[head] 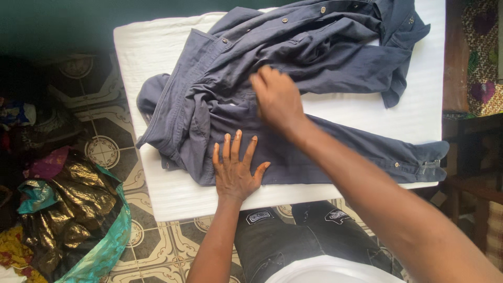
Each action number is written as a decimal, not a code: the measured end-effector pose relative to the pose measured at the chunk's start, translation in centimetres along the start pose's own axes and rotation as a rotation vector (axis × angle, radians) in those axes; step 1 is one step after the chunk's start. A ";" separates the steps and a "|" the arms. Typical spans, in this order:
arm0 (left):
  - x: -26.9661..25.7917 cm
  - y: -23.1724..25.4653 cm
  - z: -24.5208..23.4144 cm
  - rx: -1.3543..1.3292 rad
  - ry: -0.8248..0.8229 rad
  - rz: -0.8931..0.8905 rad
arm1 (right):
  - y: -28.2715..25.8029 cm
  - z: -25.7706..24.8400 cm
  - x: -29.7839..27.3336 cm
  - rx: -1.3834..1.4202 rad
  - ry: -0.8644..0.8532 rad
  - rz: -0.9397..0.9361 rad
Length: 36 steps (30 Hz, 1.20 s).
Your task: The person smooths the sleeve of a button-down shirt on a white surface, folds the sleeve back, and then fastens the buttons on the front of the shirt and the collar.
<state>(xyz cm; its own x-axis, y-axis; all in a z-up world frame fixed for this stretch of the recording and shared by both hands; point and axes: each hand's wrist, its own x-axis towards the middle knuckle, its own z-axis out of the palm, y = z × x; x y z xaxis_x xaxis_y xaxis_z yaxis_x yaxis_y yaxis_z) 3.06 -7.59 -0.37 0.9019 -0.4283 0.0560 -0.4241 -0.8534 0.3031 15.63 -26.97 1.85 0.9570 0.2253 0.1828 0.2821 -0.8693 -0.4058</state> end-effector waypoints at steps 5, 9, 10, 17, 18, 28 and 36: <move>1.7 0.2 -1.1 0.260 -0.433 -0.065 | -4.6 0.2 -8.8 0.125 -0.146 -0.224; 1.5 -0.1 -0.5 0.084 -0.305 -0.095 | 0.7 -0.3 -9.2 -0.126 -0.330 -0.189; 1.3 -0.1 -0.2 0.015 -0.240 -0.079 | 2.4 -0.6 -8.4 -0.165 -0.348 -0.089; 1.2 -0.1 0.3 0.076 -0.274 -0.102 | 3.9 -2.5 -7.4 -0.302 -0.123 0.202; 1.2 0.0 0.3 0.073 -0.278 -0.098 | 2.5 -2.1 -8.4 -0.215 -0.092 0.188; 0.7 0.1 0.1 0.075 -0.242 -0.084 | 3.3 -2.7 -21.4 -0.230 -0.237 0.366; 1.0 0.5 0.1 0.093 -0.240 -0.080 | 6.2 -4.5 -24.4 -0.355 0.029 0.608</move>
<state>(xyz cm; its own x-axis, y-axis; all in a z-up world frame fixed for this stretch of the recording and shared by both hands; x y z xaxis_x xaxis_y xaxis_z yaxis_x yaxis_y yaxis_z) 3.77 -8.47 -0.22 0.8922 -0.4075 -0.1950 -0.3684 -0.9061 0.2081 -6.31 -39.86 -1.11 0.9343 -0.3540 0.0422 -0.3464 -0.9294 -0.1273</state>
